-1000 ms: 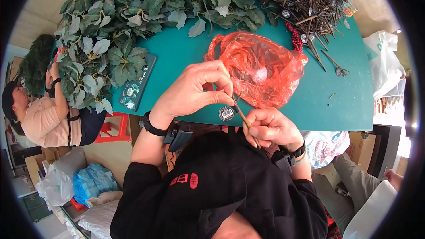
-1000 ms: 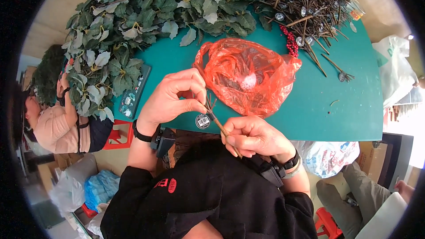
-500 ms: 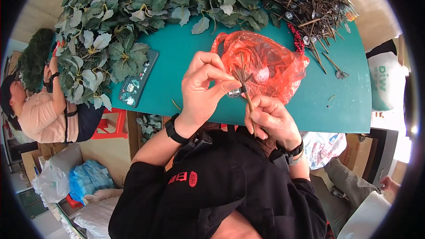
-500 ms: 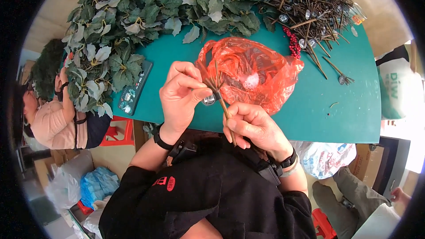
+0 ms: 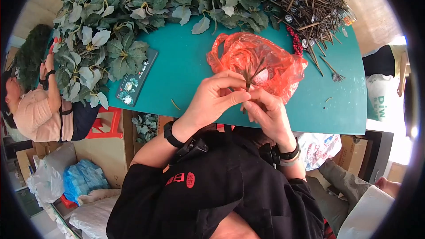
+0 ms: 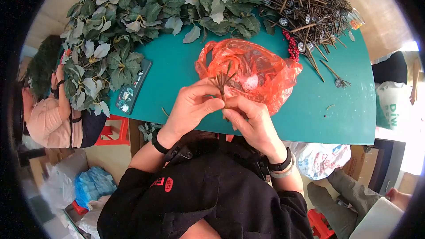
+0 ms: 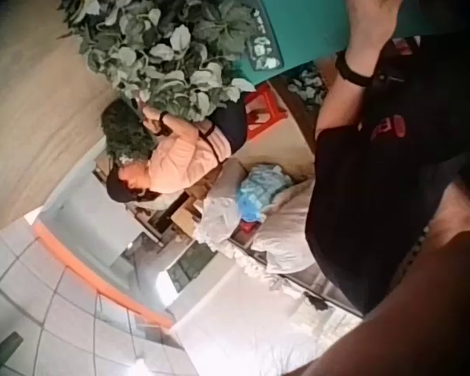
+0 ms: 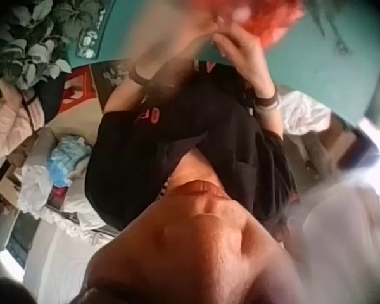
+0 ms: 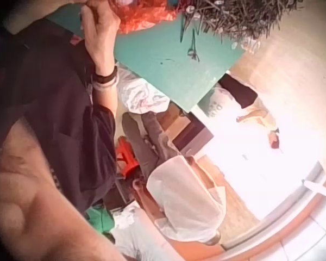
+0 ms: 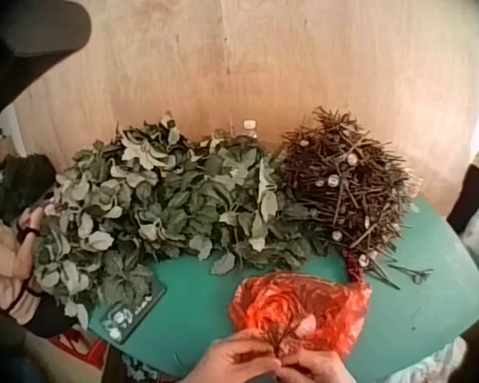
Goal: The person attaches artificial leaves and small tags to plastic stems by hand before placing the completed pieces onto a pile.
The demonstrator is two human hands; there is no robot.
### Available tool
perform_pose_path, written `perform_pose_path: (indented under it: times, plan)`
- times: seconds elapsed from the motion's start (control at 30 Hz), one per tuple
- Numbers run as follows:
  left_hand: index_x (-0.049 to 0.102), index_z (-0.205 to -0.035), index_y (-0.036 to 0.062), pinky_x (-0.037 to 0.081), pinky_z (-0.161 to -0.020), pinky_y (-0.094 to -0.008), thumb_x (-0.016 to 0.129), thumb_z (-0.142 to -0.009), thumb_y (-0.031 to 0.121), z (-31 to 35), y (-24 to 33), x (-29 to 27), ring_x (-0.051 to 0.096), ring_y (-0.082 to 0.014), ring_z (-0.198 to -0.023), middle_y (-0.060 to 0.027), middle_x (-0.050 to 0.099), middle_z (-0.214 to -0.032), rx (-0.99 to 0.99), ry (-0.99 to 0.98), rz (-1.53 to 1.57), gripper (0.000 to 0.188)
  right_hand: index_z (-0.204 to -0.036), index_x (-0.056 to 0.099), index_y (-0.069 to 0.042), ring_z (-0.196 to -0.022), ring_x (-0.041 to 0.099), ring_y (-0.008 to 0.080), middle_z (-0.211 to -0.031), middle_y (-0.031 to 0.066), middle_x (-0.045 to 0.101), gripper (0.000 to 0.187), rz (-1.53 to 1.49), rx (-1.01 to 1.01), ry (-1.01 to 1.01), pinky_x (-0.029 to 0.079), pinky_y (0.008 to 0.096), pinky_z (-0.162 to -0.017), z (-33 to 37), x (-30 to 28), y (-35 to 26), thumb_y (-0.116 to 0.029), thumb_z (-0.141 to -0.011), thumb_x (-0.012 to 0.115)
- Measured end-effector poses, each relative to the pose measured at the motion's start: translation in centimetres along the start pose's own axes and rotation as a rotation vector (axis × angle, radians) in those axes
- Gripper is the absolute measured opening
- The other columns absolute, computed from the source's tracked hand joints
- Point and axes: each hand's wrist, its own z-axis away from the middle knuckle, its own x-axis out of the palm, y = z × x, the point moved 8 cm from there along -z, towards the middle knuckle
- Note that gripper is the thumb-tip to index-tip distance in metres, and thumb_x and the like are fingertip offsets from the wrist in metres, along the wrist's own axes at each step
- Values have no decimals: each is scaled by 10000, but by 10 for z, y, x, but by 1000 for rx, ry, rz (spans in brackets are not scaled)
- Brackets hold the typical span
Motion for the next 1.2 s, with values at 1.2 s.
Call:
perform_pose_path:
  times: [1.2]
  plan:
    - [666,-837,-37,459,-521,-231,681,-798,40,17,10,-1,583,-102,-592,-62,634,-745,-89,-85,-243,87,-912,567,40,-721,578,125,-958,102,539,113,-215,-129,2,499,232,-588,-13,-5,-35,36,-805,602]
